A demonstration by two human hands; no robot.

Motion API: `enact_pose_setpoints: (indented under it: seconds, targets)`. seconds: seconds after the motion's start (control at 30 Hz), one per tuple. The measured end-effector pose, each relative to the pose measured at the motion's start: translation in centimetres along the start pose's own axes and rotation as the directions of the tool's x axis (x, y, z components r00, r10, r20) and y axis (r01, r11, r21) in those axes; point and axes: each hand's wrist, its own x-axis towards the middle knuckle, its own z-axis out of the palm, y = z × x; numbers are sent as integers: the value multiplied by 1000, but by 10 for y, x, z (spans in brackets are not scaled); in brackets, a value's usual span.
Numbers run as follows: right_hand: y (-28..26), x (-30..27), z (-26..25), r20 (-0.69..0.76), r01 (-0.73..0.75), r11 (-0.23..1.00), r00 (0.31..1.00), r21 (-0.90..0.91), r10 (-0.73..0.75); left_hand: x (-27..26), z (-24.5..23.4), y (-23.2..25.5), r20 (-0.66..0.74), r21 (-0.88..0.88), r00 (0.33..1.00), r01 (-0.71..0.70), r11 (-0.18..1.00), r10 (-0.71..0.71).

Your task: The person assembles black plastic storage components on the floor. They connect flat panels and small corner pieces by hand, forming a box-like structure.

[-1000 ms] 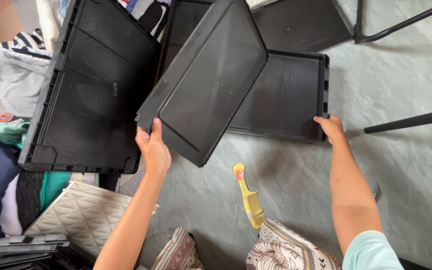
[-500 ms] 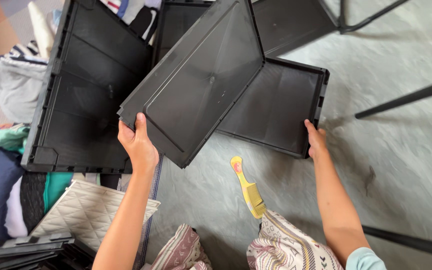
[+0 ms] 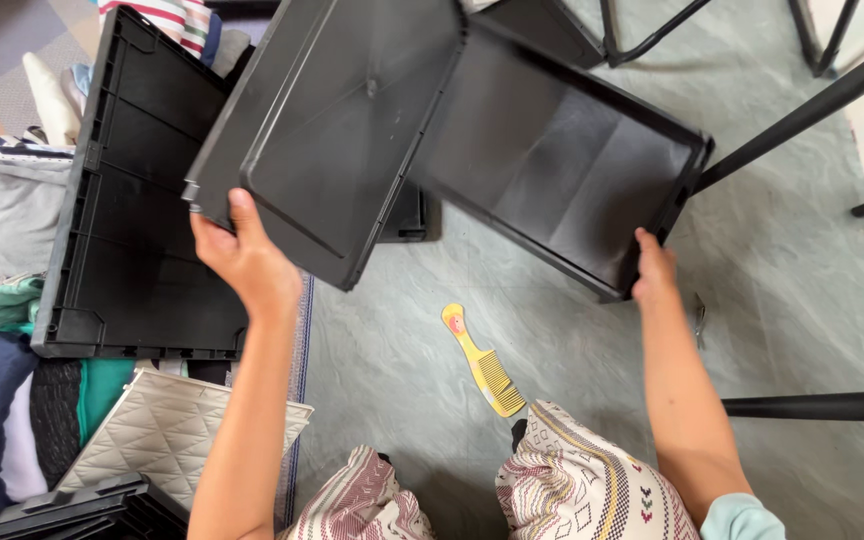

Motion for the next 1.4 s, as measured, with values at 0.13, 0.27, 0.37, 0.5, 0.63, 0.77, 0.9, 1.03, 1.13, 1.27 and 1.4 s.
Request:
enact_pose_setpoints:
  seconds: [0.13,0.27,0.37,0.5,0.63,0.77,0.9,1.03,1.13,1.27,1.4]
  targets:
    - [21,-25,50,-145,7,963,989,271,34,-15,26,-13,-92,153,993,-54,987,68]
    - [39,-64,104,-217,-111,846,942,521,257,-28,32,-24,-111,206,993,-2,979,26]
    - [49,-86,130,-268,-110,796,906,596,327,-32,35,-31,-133,148,991,28,989,-8]
    - [78,-98,142,-315,-79,856,909,512,272,-33,33,-39,-135,174,990,62,983,-39]
    - [127,-123,157,17,-224,898,972,379,235,-36,39,-49,-108,120,991,90,989,-77]
    - [154,-153,162,590,-604,797,651,21,478,-39,41,-51,-119,136,985,143,980,-127]
    - [136,-143,147,396,-253,889,824,-382,405,-35,35,-52,-117,185,987,127,974,-107]
    - [84,-85,119,208,364,803,931,-471,-300,-29,30,-58,-119,187,991,75,980,-53]
    - [41,-35,90,195,616,416,686,-669,-701,-31,31,-63,-131,224,990,71,972,-43]
    - [43,-18,73,269,534,457,807,-711,-525,-33,38,-71,-131,262,991,57,963,-23]
    - [81,-33,80,163,311,520,937,-795,-310,-37,43,-84,-132,326,989,108,939,-68]
